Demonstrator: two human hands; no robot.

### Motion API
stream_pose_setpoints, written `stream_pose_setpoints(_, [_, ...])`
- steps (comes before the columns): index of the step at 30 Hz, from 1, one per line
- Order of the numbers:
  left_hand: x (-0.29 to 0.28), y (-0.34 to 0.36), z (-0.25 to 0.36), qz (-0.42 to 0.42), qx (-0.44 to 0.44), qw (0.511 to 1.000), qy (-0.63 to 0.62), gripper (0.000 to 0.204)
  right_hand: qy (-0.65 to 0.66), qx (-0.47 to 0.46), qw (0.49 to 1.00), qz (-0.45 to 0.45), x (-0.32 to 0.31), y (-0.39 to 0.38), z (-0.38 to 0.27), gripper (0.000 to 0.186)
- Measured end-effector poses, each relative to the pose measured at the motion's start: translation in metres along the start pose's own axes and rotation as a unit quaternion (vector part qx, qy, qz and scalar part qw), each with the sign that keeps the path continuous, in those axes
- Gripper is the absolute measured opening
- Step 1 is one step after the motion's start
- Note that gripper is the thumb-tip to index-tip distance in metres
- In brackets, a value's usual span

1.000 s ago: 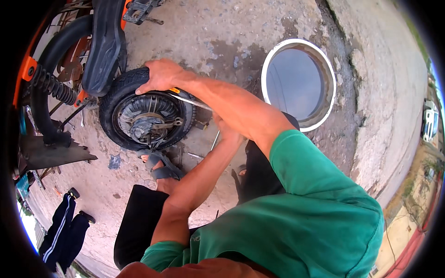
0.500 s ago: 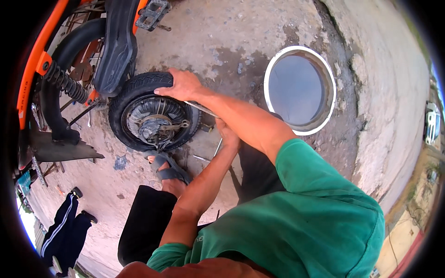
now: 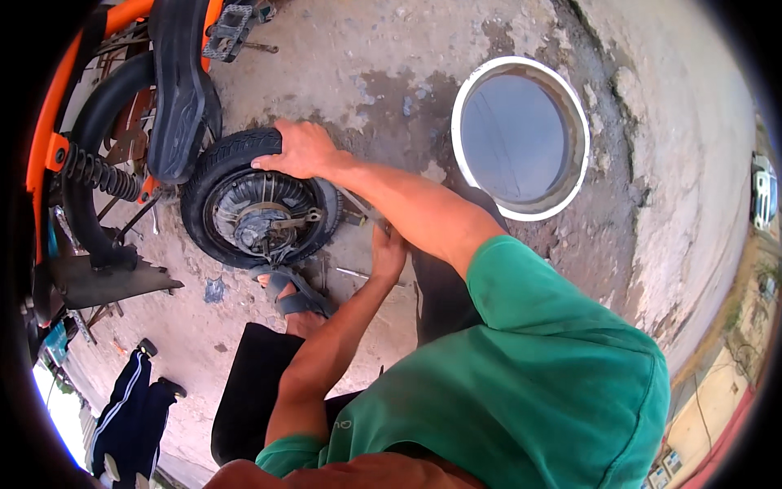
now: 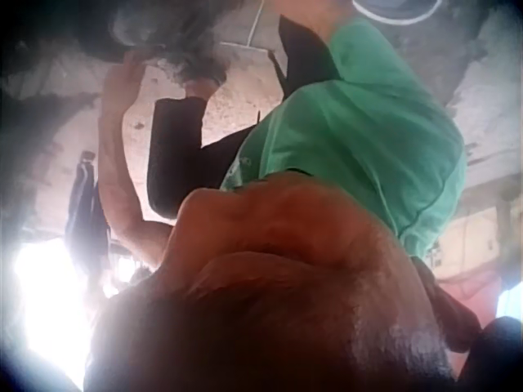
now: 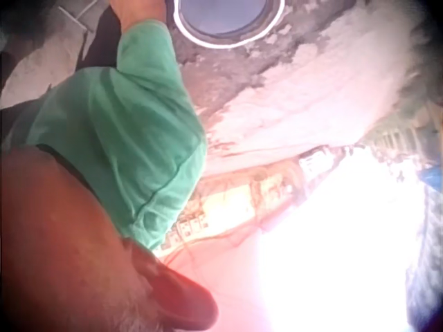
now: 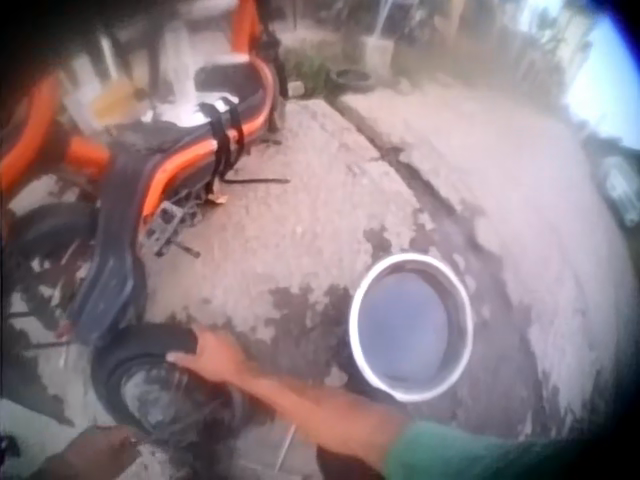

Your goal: The person repairs an electric scooter tire by using two metal pry bars to separate the tire bead from the hub, then uses a wrench to work on the hub bolts while the scooter is propped up.

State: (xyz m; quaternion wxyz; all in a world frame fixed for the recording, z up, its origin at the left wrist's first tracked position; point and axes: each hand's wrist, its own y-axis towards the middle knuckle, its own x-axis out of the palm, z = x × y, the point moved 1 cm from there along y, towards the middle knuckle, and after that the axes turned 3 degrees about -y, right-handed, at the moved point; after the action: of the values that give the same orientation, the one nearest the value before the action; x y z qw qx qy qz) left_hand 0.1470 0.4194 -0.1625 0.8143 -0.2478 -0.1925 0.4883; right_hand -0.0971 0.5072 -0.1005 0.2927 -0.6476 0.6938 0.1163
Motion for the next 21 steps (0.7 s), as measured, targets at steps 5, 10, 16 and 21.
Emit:
stream_pose_setpoints(5, [-0.112,-0.085,-0.029,-0.028,-0.005,0.958,0.286,0.027,0.002,-0.004,1.000,-0.013,-0.003,0.000,-0.005,0.086])
stream_pose_setpoints(10, [-0.211,-0.094,0.158,-0.152,-0.096,0.892,0.414,0.026,-0.004,-0.002,1.000,-0.022,-0.003,-0.001,-0.005,0.089])
stream_pose_setpoints(16, [-0.240,-0.068,0.291,-0.091,-0.063,0.833,0.541,0.027,0.005,0.004,1.000,-0.022,-0.009,-0.004,-0.010,0.091])
stream_pose_setpoints(21, [-0.240,-0.050,0.310,-0.106,0.071,0.704,0.698,0.020,0.001,0.001,0.999,-0.035,-0.004,-0.003,-0.019,0.090])
